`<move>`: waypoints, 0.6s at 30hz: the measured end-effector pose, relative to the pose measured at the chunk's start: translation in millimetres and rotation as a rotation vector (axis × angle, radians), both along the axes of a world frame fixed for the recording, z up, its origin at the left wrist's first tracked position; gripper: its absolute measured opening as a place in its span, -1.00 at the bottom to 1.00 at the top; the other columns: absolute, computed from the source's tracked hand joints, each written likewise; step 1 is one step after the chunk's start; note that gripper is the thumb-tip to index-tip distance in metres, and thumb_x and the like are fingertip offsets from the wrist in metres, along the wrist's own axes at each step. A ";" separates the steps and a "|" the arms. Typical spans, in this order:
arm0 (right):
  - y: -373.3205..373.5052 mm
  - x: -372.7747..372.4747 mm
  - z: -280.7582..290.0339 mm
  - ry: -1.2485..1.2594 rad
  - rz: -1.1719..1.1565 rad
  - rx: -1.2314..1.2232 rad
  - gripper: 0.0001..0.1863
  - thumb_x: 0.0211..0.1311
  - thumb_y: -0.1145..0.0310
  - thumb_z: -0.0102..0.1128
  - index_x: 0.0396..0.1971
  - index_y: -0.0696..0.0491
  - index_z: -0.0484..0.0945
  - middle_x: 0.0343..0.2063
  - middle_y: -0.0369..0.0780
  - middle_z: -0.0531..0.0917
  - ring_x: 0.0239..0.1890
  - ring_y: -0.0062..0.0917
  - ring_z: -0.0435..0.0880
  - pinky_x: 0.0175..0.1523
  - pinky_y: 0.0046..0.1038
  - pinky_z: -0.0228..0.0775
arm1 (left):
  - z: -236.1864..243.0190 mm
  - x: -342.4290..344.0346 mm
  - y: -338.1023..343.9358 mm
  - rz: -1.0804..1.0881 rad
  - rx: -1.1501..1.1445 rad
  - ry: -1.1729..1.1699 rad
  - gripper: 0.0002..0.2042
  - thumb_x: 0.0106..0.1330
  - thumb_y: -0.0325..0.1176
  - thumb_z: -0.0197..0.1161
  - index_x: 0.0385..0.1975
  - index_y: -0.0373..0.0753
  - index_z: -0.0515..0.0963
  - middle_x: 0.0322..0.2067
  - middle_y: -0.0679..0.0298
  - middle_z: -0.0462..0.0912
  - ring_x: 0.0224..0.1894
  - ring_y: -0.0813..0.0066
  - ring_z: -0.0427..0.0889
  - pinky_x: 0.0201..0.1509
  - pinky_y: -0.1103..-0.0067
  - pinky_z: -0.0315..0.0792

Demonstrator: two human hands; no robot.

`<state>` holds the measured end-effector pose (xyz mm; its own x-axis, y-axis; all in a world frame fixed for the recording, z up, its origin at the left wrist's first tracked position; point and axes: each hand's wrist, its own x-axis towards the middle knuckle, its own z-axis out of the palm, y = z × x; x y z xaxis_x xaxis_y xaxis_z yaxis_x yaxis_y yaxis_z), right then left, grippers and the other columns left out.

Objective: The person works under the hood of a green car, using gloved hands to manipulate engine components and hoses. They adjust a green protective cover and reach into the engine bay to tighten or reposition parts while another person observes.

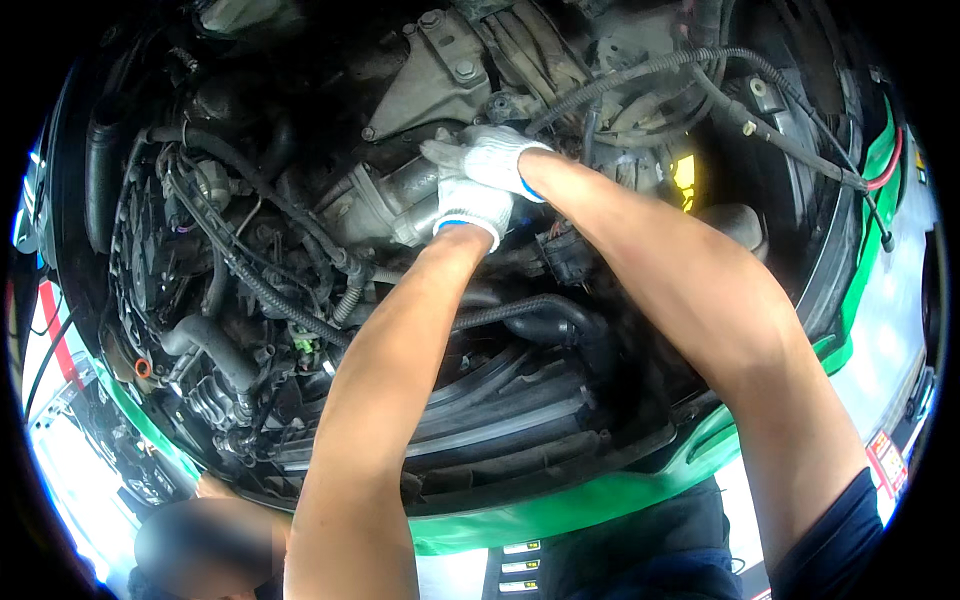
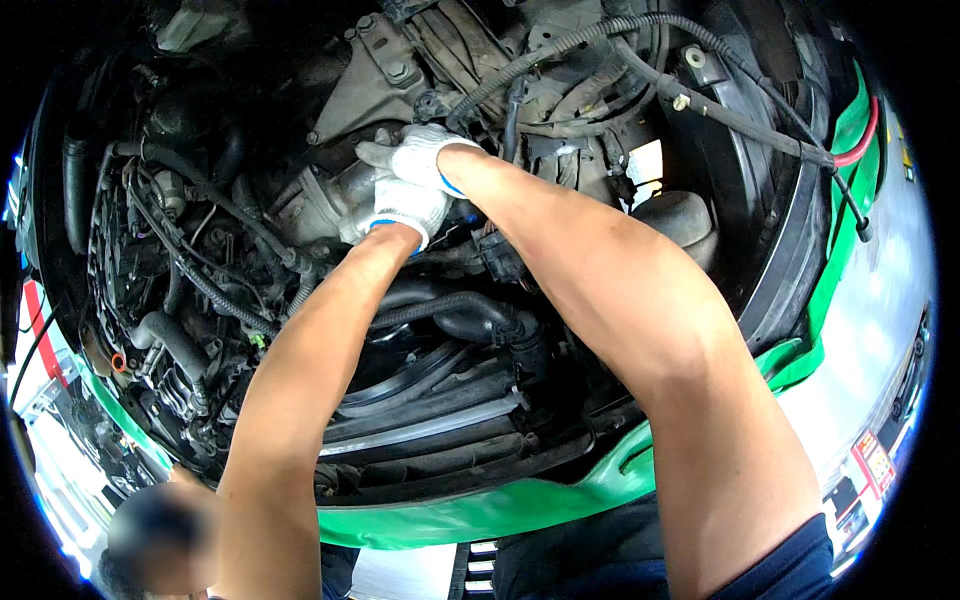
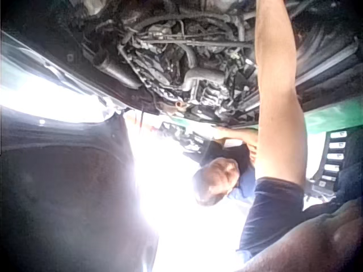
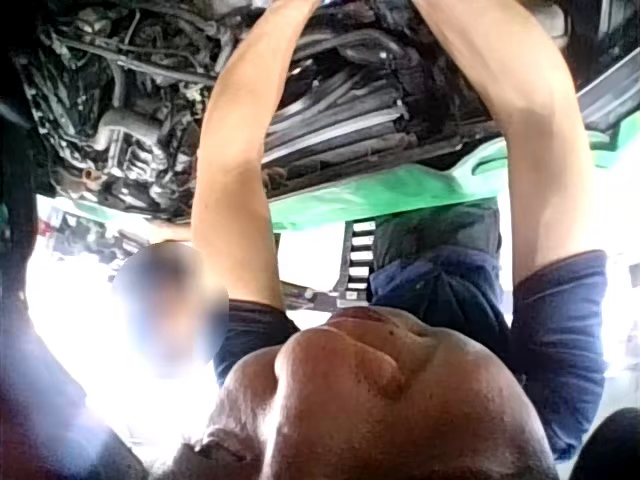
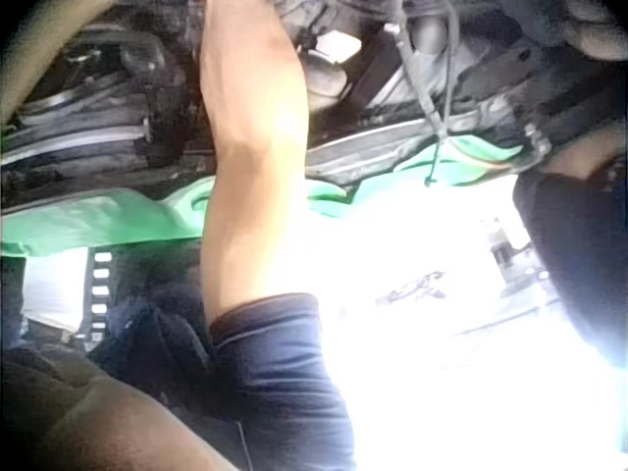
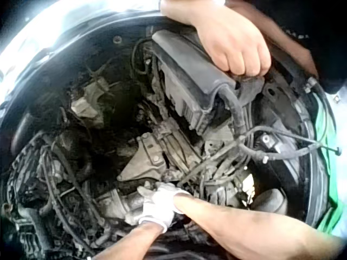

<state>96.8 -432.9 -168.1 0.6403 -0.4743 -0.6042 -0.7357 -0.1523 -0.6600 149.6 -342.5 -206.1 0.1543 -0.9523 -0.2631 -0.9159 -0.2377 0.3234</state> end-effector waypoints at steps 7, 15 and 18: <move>-3.6 3.7 -23.4 -0.005 0.031 0.036 0.11 0.05 -0.61 -0.13 0.15 0.20 0.53 0.18 0.12 0.52 0.27 -0.04 0.46 0.34 -0.16 0.26 | 17.2 -9.2 -8.5 -0.071 0.139 -0.119 -0.70 0.49 -0.16 -0.03 0.04 -0.06 0.57 0.02 0.15 0.60 0.11 0.26 0.54 0.19 0.41 0.40; -2.4 -1.1 -9.3 0.044 -0.018 0.014 0.08 0.08 -0.56 -0.07 0.15 0.23 0.52 0.16 0.11 0.54 0.25 -0.03 0.47 0.32 -0.17 0.29 | -30.7 -1.3 -2.3 -0.062 -0.082 -0.121 -0.70 0.46 -0.13 0.00 -0.01 -0.05 0.60 -0.01 0.12 0.62 0.06 0.18 0.58 0.12 0.32 0.43; -4.7 -3.7 -1.7 0.004 0.002 0.041 0.07 0.04 -0.58 -0.04 0.13 0.20 0.54 0.15 0.09 0.55 0.23 -0.03 0.50 0.30 -0.15 0.32 | -38.6 4.8 3.8 -0.070 -0.034 -0.068 -0.70 0.47 -0.11 -0.01 -0.01 -0.04 0.60 0.02 0.12 0.62 0.07 0.18 0.58 0.13 0.29 0.44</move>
<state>93.1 -437.6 -169.8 0.6390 -0.4480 -0.6253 -0.7378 -0.1269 -0.6629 154.4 -338.7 -244.7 0.1039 -0.9697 -0.2213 -0.9499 -0.1626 0.2668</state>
